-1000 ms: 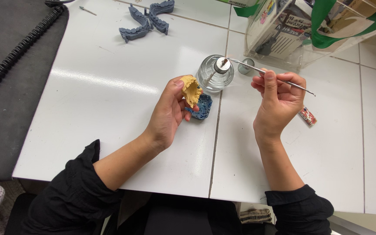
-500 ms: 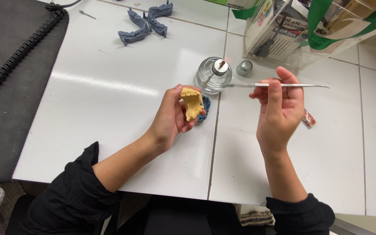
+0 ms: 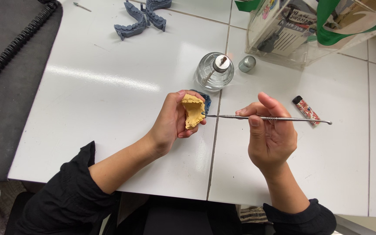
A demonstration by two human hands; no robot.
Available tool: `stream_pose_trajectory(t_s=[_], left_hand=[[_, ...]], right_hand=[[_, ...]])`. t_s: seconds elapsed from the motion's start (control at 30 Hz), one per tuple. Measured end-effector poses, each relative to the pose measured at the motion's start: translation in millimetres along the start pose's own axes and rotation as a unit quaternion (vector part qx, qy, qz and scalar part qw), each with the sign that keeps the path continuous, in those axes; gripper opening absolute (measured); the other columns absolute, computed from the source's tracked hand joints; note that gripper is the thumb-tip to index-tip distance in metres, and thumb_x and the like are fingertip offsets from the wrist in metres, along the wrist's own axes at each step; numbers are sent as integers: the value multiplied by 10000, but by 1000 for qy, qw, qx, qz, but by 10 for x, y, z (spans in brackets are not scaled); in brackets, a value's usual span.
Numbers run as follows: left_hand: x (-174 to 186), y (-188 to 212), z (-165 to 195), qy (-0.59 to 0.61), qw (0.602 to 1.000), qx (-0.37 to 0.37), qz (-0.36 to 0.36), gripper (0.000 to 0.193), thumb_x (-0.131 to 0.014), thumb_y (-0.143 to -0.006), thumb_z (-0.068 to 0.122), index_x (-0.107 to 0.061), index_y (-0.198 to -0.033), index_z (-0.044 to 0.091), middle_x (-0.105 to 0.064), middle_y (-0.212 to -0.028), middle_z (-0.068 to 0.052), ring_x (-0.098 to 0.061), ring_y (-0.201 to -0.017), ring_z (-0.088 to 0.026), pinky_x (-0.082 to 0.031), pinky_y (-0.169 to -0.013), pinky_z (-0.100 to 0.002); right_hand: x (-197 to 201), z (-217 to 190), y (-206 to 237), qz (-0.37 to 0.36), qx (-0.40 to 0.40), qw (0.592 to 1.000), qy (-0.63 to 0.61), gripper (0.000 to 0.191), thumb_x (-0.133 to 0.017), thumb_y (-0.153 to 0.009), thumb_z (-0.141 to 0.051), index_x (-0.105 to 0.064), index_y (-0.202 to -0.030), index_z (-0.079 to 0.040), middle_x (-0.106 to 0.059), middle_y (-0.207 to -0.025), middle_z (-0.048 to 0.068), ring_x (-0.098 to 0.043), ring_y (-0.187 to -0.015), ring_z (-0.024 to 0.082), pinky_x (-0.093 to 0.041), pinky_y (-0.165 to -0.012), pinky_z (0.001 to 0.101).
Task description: The person applies a blue compound from a small tube onto a yellow dental mold using a metal tool. They repeatedly dip the tool into a water bottle to wet it and continue spreading the compound across the mold surface.
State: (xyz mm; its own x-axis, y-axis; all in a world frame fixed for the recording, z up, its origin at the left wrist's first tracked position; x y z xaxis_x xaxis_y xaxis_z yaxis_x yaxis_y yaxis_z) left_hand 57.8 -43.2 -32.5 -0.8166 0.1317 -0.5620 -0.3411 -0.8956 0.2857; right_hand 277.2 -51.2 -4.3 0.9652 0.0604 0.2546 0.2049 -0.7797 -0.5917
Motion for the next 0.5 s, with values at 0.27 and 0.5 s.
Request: stream_pose_trajectory(t_s=[0.27,0.5], left_hand=[[-19,22,5,-27,1000,2,-4,506,-295,-979,510,-520,-1175,101,-594,-876,-113,-412,-556,-80,-312,-444,-225],[-29,23,18,-31,999,-1,-6,505,-302,-973,515,-520,-1167,102,-602,-870,-118,-407,-545,-77,-310,-439,-223]], right_hand=[[-16,-31,-13,-26,13,999,44,357,-554,-1128,-32,-450,-1451,78,-700,-1051,164,-715,-952,184,-615,-881,288],[-34,-24,-29,-28,10,999,39,351,-561,-1126,-33,-459,-1444,72,-700,-1048,166,-705,-946,168,-593,-848,265]])
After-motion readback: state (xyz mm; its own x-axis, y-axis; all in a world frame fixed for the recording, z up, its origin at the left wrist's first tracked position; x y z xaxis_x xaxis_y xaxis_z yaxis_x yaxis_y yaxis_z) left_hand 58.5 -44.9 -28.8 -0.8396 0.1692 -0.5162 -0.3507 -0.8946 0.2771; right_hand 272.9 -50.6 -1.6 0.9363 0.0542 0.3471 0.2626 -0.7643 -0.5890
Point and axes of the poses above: each hand's wrist, its own y-axis away from the middle knuckle, its own x-axis out of the back of the hand, z = x × y, the point moved 2 cm from there along -y, towards the middle knuckle
